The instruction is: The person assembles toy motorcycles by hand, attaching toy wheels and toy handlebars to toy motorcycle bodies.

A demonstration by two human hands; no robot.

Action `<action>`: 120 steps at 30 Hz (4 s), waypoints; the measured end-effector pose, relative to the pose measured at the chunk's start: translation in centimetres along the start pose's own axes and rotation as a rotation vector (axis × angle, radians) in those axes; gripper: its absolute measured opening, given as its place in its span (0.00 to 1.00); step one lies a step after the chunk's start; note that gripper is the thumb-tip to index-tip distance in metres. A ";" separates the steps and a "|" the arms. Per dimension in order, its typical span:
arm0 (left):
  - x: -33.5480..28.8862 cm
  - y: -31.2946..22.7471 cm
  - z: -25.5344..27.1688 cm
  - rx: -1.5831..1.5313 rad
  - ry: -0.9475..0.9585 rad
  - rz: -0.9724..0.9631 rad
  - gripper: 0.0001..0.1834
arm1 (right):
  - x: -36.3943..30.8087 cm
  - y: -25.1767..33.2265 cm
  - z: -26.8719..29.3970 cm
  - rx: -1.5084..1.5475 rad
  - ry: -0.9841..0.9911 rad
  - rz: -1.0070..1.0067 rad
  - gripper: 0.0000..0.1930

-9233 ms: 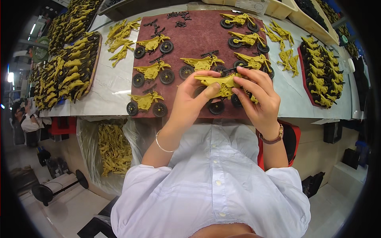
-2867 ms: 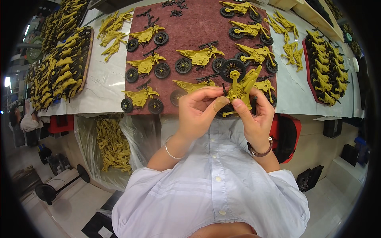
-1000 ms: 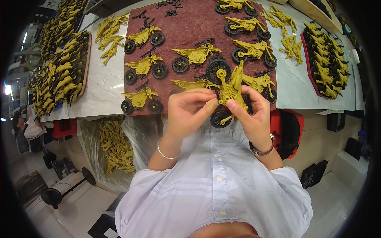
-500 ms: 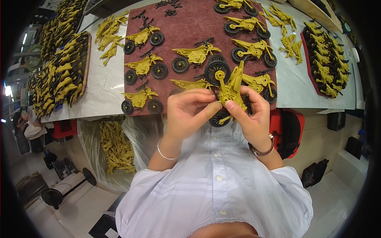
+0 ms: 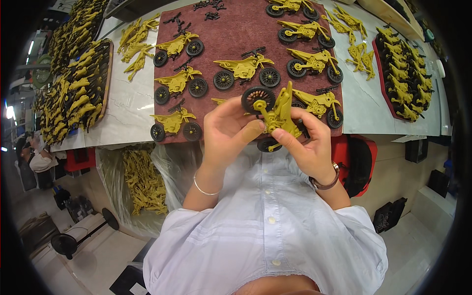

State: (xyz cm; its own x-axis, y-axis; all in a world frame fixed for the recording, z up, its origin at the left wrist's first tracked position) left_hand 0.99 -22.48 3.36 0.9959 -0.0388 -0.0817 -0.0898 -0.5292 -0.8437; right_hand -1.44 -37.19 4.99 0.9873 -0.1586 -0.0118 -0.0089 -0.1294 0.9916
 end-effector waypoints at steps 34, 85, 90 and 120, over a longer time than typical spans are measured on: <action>-0.6 -2.2 -0.6 0.729 0.298 -0.144 0.21 | 0.1 2.5 0.3 -0.411 0.295 0.474 0.17; 16.6 -6.3 -0.5 1.144 0.285 -0.220 0.29 | 8.7 -1.0 18.3 -1.304 -0.579 0.546 0.15; 20.7 -3.6 0.8 1.270 0.340 -0.211 0.28 | 7.3 -0.4 18.4 -1.255 -0.595 0.574 0.16; 12.5 -2.3 2.0 0.747 0.169 0.153 0.08 | 3.0 -0.1 20.2 -1.092 -0.916 0.303 0.13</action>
State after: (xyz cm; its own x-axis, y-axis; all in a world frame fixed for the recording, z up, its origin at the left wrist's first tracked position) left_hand 13.64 -20.03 3.18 0.9546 -0.2253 -0.1951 -0.1504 0.2010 -0.9680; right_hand -1.74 -57.44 2.27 0.5210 -0.6535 0.5491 0.3406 0.7490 0.5683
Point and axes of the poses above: each hand's wrist, its own x-axis towards the middle knuckle, its own z-axis out of the back of the hand, y = z × x, the point moved 6 cm from there along x, towards the middle knuckle, and after that the axes turned 14 degrees about -y, right-handed, at the moved point
